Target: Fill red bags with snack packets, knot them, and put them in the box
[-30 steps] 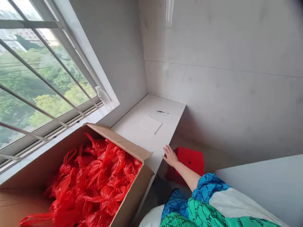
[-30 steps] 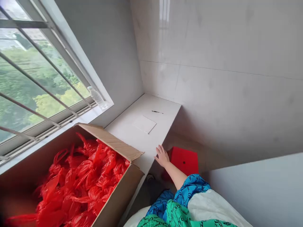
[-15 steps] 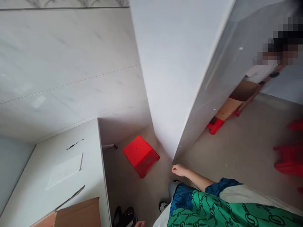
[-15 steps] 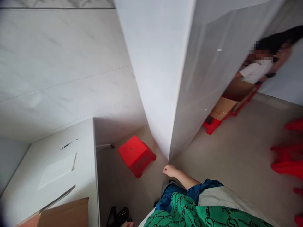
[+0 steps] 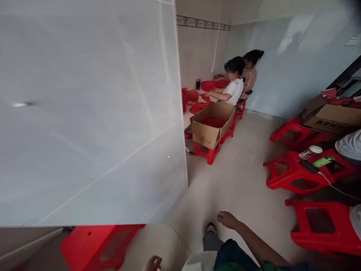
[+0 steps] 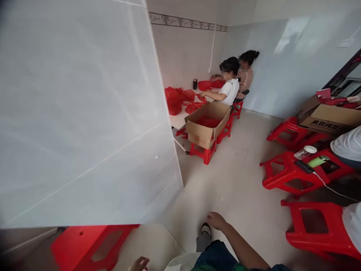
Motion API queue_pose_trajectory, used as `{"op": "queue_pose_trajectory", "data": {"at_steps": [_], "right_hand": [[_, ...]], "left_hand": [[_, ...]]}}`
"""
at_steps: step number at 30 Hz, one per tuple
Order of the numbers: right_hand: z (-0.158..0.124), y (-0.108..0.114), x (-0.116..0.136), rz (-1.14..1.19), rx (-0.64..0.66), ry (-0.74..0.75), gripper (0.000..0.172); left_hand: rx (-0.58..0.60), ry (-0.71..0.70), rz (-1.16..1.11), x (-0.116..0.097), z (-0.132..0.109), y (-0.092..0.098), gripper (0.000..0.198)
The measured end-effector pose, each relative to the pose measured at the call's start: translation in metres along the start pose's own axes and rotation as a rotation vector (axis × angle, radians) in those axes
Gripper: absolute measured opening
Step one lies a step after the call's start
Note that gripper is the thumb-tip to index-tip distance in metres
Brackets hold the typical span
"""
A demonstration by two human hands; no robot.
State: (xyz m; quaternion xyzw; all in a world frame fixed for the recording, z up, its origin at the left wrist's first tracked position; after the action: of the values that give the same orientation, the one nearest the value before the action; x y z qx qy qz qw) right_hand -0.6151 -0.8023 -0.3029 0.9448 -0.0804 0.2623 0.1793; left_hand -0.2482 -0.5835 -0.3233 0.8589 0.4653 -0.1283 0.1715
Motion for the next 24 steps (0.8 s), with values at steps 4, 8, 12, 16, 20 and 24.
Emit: {"op": "queue_pose_trajectory", "data": {"at_steps": [4,8,12,16,20,24], "right_hand": [[-0.002,0.133,-0.035,0.056,-0.077,0.077,0.024],[0.020,0.259,-0.029,0.137,-0.166,0.238,0.030],[0.054,0.376,-0.012,0.215,-0.217,0.374,0.040],[0.086,0.491,-0.001,0.253,-0.230,0.445,0.044],[0.108,0.612,-0.008,0.248,-0.302,0.419,0.041],[0.131,0.732,-0.020,0.205,-0.418,0.348,0.036]], "left_hand": [[-0.053,-0.107,-0.098,-0.121,0.051,-0.001,0.077],[-0.017,-0.200,-0.099,-0.215,0.082,0.013,0.076],[-0.016,-0.260,-0.067,-0.300,0.118,0.044,0.065],[-0.044,-0.350,-0.074,-0.404,0.165,0.087,0.059],[-0.057,-0.451,-0.105,-0.526,0.198,0.136,0.057],[-0.057,-0.581,-0.146,-0.646,0.203,0.186,0.050]]}}
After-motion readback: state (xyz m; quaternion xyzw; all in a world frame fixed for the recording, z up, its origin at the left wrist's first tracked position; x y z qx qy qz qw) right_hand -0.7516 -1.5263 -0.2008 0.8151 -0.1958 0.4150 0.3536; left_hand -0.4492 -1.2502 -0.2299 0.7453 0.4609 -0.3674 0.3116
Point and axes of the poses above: each hand's wrist, its own z-axis towards the middle knuckle, its own y-axis out of the back of the hand, x = y × z, the point moved 5 cm from there along z, towards the middle knuckle, and after that the axes turned 15 degrees about x, right-handed, at the moved point
